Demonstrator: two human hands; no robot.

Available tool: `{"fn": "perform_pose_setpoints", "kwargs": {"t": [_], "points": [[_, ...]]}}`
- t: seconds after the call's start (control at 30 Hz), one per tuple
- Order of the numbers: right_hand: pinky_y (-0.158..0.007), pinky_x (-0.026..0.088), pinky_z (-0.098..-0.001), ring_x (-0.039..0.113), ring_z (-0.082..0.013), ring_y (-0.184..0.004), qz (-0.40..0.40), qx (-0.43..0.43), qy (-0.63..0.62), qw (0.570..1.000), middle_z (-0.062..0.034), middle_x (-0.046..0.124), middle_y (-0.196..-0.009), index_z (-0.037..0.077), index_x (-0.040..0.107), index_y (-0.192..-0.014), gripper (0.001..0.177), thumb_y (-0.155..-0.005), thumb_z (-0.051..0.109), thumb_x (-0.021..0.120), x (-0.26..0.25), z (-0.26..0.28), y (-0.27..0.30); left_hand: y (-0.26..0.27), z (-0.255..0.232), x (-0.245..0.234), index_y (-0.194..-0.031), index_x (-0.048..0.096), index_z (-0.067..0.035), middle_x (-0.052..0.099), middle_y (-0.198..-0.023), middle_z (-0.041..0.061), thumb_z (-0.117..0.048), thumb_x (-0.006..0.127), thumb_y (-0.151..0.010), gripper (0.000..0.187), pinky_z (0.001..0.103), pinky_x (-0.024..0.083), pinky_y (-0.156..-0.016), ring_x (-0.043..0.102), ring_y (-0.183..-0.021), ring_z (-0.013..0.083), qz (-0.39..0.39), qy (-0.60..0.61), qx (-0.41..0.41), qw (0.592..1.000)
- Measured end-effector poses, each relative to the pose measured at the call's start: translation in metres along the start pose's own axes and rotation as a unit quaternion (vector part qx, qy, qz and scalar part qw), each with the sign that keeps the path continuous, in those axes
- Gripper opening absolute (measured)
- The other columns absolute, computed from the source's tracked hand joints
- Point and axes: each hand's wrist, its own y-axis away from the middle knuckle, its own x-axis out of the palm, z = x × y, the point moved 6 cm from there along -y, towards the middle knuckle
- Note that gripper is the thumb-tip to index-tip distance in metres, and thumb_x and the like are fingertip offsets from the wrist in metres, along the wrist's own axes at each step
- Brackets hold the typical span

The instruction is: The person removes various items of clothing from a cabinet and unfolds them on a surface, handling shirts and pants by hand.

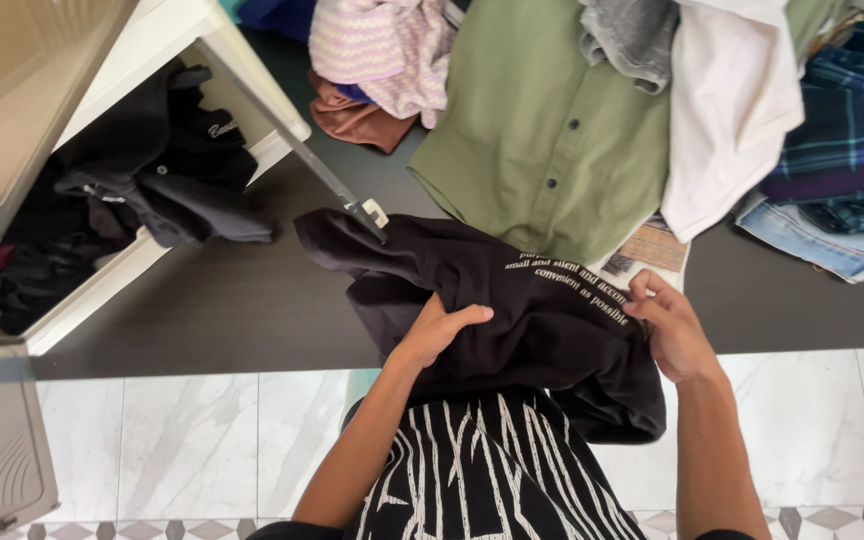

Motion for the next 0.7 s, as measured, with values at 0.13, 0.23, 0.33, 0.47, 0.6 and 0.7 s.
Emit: {"fn": "perform_pose_setpoints", "kwargs": {"t": [0.13, 0.23, 0.33, 0.47, 0.6, 0.7], "points": [[-0.083, 0.045, -0.0245, 0.058, -0.0098, -0.093, -0.036, -0.073, -0.03, 0.996, 0.0013, 0.06, -0.096, 0.014, 0.05, -0.098, 0.021, -0.091, -0.004, 0.059, 0.005, 0.054, 0.015, -0.029, -0.033, 0.017, -0.131, 0.058, 0.004, 0.067, -0.119, 0.01, -0.013, 0.078, -0.079, 0.058, 0.035, 0.051, -0.099, 0.063, -0.11, 0.0202, -0.002, 0.075, 0.07, 0.995], [-0.088, 0.049, -0.0262, 0.062, -0.0123, -0.098, -0.055, -0.114, -0.02, 0.992, -0.0034, 0.065, -0.104, 0.013, 0.05, -0.1, 0.024, -0.088, -0.006, 0.059, 0.007, 0.091, 0.024, -0.047, -0.067, 0.025, -0.125, 0.061, 0.004, 0.069, -0.115, 0.009, -0.01, 0.076, -0.081, 0.049, 0.034, 0.052, -0.097, 0.065, -0.106, 0.0189, -0.002, 0.094, 0.126, 0.988], [-0.095, 0.049, -0.029, 0.06, -0.0139, -0.107, -0.026, -0.229, 0.014, 0.973, -0.0035, 0.059, -0.111, 0.012, 0.05, -0.107, 0.032, -0.089, -0.011, 0.063, 0.012, 0.132, 0.029, -0.059, -0.102, 0.037, -0.124, 0.063, 0.005, 0.069, -0.116, 0.01, -0.009, 0.076, -0.084, 0.044, 0.034, 0.052, -0.099, 0.065, -0.108, 0.0185, 0.026, 0.077, 0.181, 0.98], [-0.093, 0.049, -0.0282, 0.059, -0.0135, -0.103, -0.031, -0.294, -0.007, 0.955, -0.0014, 0.056, -0.111, 0.01, 0.052, -0.106, 0.032, -0.087, -0.014, 0.061, -0.004, 0.173, 0.022, -0.073, -0.145, 0.054, -0.124, 0.062, 0.004, 0.069, -0.117, 0.011, -0.009, 0.077, -0.083, 0.046, 0.035, 0.053, -0.098, 0.065, -0.108, 0.0188, 0.045, 0.066, 0.207, 0.975], [-0.095, 0.045, -0.0239, 0.053, -0.0127, -0.101, -0.031, -0.36, -0.054, 0.931, -0.0022, 0.053, -0.107, 0.004, 0.056, -0.102, 0.022, -0.092, -0.015, 0.059, -0.038, 0.227, 0.009, -0.086, -0.202, 0.06, -0.128, 0.057, -0.001, 0.068, -0.12, 0.007, -0.014, 0.082, -0.075, 0.06, 0.034, 0.052, -0.099, 0.064, -0.112, 0.018, 0.046, -0.019, 0.153, 0.987], [-0.095, 0.044, -0.0241, 0.053, -0.0135, -0.102, -0.055, -0.447, -0.003, 0.893, -0.002, 0.053, -0.107, 0.005, 0.054, -0.098, 0.028, -0.089, -0.019, 0.063, -0.047, 0.283, -0.005, -0.078, -0.257, 0.073, -0.132, 0.059, -0.002, 0.069, -0.124, 0.005, -0.019, 0.084, -0.074, 0.065, 0.032, 0.049, -0.102, 0.063, -0.116, 0.0164, 0.126, -0.159, 0.134, 0.97]]}}
